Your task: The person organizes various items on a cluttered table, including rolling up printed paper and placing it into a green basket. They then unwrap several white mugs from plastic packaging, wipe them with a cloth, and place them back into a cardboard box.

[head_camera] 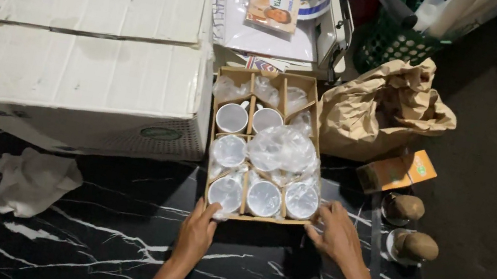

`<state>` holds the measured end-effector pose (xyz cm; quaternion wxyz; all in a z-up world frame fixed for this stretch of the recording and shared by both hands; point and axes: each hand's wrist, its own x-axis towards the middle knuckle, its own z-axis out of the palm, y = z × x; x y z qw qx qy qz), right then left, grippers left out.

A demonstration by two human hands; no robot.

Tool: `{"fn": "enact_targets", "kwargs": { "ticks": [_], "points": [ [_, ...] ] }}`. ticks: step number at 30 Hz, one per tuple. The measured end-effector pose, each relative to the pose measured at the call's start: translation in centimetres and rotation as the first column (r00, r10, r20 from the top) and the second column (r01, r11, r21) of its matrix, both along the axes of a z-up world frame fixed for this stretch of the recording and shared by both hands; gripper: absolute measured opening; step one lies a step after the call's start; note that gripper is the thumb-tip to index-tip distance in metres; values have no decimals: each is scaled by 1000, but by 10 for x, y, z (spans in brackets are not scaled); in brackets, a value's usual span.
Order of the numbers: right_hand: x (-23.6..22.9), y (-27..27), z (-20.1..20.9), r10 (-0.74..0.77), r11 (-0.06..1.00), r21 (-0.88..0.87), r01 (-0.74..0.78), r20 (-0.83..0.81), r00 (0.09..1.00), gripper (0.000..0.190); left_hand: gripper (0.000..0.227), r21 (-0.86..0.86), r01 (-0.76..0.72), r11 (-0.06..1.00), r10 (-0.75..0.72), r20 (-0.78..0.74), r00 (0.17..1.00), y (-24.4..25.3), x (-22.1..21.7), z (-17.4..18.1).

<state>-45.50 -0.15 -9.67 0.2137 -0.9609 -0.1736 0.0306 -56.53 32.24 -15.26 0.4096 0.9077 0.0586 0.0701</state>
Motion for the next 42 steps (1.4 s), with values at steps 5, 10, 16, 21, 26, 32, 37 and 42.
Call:
{"fn": "enact_targets", "kwargs": {
  "ticks": [5, 10, 16, 21, 26, 32, 37, 42],
  "points": [
    [55, 45, 45, 101, 973, 171, -155, 288, 952, 69, 45, 40, -31, 999, 31, 2, 1000, -5, 0, 10],
    [146, 48, -59, 159, 979, 123, -164, 48, 986, 71, 43, -52, -123, 991, 116, -121, 986, -11, -1, 22],
    [192, 1, -61, -30, 702, 662, 263, -341, 940, 25, 45, -58, -201, 978, 185, -207, 961, -22, 2, 25],
    [179, -7, -37, 103, 420, 799, 431, -514, 852, 21, 51, -103, -178, 979, 139, -304, 942, -20, 5, 36],
    [130, -5, -53, 85, 644, 733, 218, -352, 932, 21, 79, 299, -113, 948, 106, 40, 994, -26, 16, 59],
    [37, 68, 16, 327, 923, 318, -217, -349, 878, 36, 78, -133, 153, 979, -128, 177, 976, -72, 43, 91],
    [14, 97, 93, 395, 480, 863, 159, -375, 839, 69, 25, -766, -198, 611, 187, -103, 977, -72, 65, 58],
    [12, 90, 67, 381, 746, 534, -399, 149, 912, 63, 22, -863, -47, 502, -62, -90, 994, -72, 71, 43]
  ]
}}
